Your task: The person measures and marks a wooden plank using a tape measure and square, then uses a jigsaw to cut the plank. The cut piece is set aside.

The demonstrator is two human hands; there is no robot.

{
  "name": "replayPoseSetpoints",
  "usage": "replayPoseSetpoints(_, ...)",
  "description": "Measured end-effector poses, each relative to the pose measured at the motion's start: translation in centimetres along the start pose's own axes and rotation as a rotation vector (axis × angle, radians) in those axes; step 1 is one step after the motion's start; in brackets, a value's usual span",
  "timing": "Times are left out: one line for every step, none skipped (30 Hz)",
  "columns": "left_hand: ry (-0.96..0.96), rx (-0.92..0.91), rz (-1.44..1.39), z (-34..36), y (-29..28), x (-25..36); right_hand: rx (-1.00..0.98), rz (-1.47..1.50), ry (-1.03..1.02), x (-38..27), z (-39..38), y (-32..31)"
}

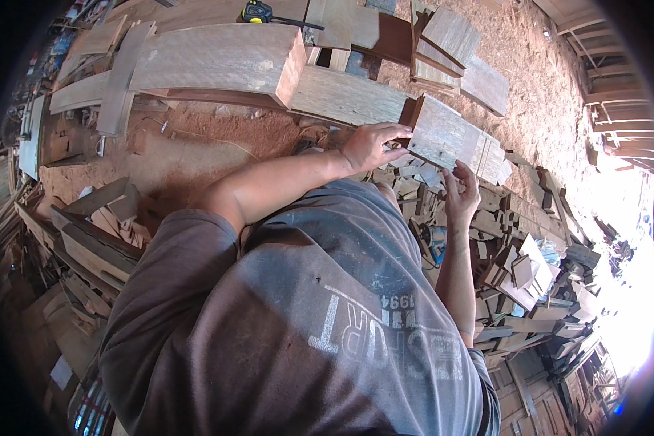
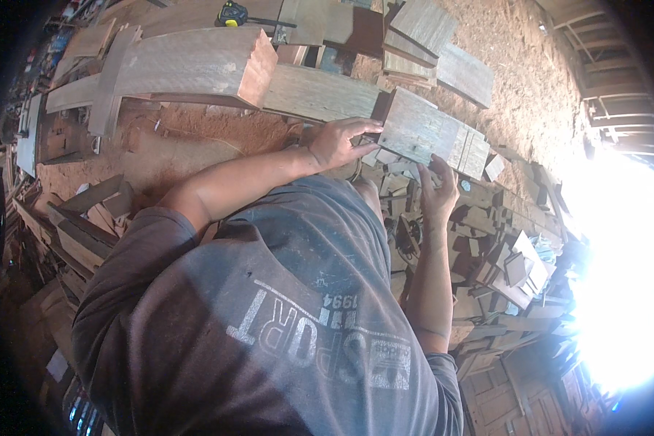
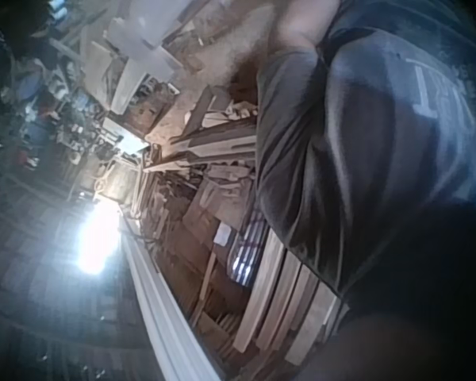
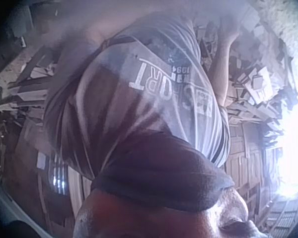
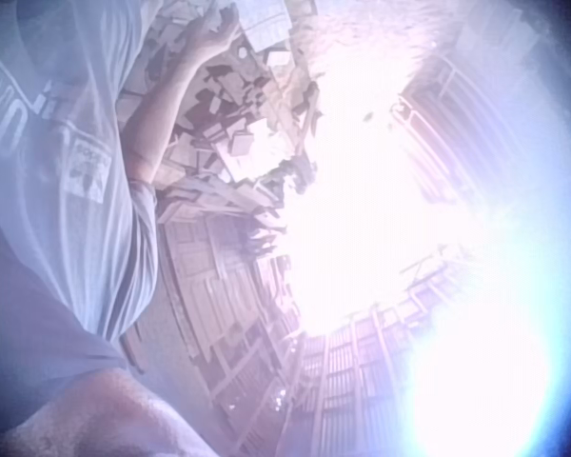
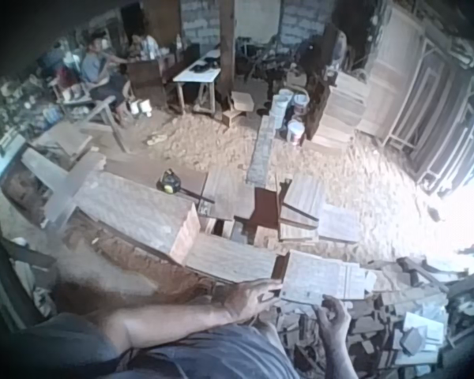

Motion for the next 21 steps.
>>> replayPoseSetpoints(-0.002, -0.010, 0.002, 0.0, 0.0, 0.0, -0.010, -0.010, 0.003, 0.0, 0.0, 0.0)
replayPoseSetpoints(-0.019, -0.012, -0.010, 0.0, 0.0, -0.2, -0.020, -0.020, 0.006, -0.1, 0.0, -0.1)
replayPoseSetpoints(-0.041, -0.020, -0.019, -0.2, -0.1, -0.3, -0.027, -0.031, 0.000, -0.2, -0.1, -0.2)
replayPoseSetpoints(-0.059, -0.026, -0.027, -0.3, -0.2, -0.4, 0.011, 0.068, 0.015, -0.1, -0.1, -0.6)
replayPoseSetpoints(-0.072, -0.032, -0.023, -0.3, -0.2, -0.6, 0.051, 0.165, 0.021, 0.0, -0.2, -1.1)
replayPoseSetpoints(-0.082, -0.037, -0.016, -0.4, -0.4, -0.7, 0.088, 0.253, 0.021, 0.0, -0.3, -1.5)
replayPoseSetpoints(-0.092, -0.039, -0.008, -0.4, -0.5, -0.8, 0.099, 0.275, 0.070, 0.4, -0.4, -1.7)
replayPoseSetpoints(-0.090, -0.046, 0.015, -0.5, -0.5, -0.8, 0.090, 0.176, 0.019, -0.1, -0.4, -1.8)
replayPoseSetpoints(-0.085, -0.049, 0.039, -0.5, -0.6, -0.7, 0.079, 0.068, -0.031, -0.5, -0.5, -2.0)
replayPoseSetpoints(-0.080, -0.053, 0.062, -0.6, -0.6, -0.7, 0.079, -0.074, -0.097, -1.2, -0.5, -2.1)
replayPoseSetpoints(-0.061, -0.052, 0.082, -0.6, -0.5, -0.5, 0.066, -0.088, -0.127, -1.5, -0.6, -1.9)
replayPoseSetpoints(-0.042, -0.050, 0.102, -0.5, -0.5, -0.4, 0.036, -0.096, -0.139, -1.6, -0.7, -1.7)
replayPoseSetpoints(-0.022, -0.049, 0.124, -0.5, -0.5, -0.2, 0.021, -0.132, -0.156, -1.8, -0.8, -1.4)
replayPoseSetpoints(-0.024, -0.049, 0.131, -0.4, -0.4, -0.2, 0.006, -0.169, -0.173, -2.0, -0.9, -1.1)
replayPoseSetpoints(-0.024, -0.053, 0.139, -0.3, -0.3, -0.2, -0.006, -0.180, -0.196, -2.3, -1.0, -0.7)
replayPoseSetpoints(-0.023, -0.060, 0.146, -0.3, -0.1, -0.2, 0.008, -0.205, -0.196, -2.3, -1.1, -0.5)
replayPoseSetpoints(-0.029, -0.048, 0.145, -0.2, -0.1, -0.2, 0.026, -0.229, -0.195, -2.3, -1.2, -0.4)
replayPoseSetpoints(-0.034, -0.039, 0.143, -0.1, -0.1, -0.2, 0.041, -0.263, -0.209, -2.4, -1.3, -0.3)
replayPoseSetpoints(-0.041, -0.034, 0.140, -0.1, -0.1, -0.2, 0.025, -0.260, -0.152, -1.9, -1.2, -0.2)
replayPoseSetpoints(-0.022, -0.004, 0.129, 0.0, -0.2, 0.0, 0.015, -0.244, -0.145, -1.7, -1.2, 0.0)
replayPoseSetpoints(-0.005, 0.024, 0.118, 0.2, -0.3, 0.2, 0.005, -0.229, -0.139, -1.6, -1.1, 0.1)
Point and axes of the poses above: each hand's wrist, its own z-axis towards the middle knuckle, its own y-axis out of the palm, x = y × z, the point moved 8 cm from there along z, towards the middle knuckle, and after that the axes turned 12 degrees about z, right-handed, at the moved point
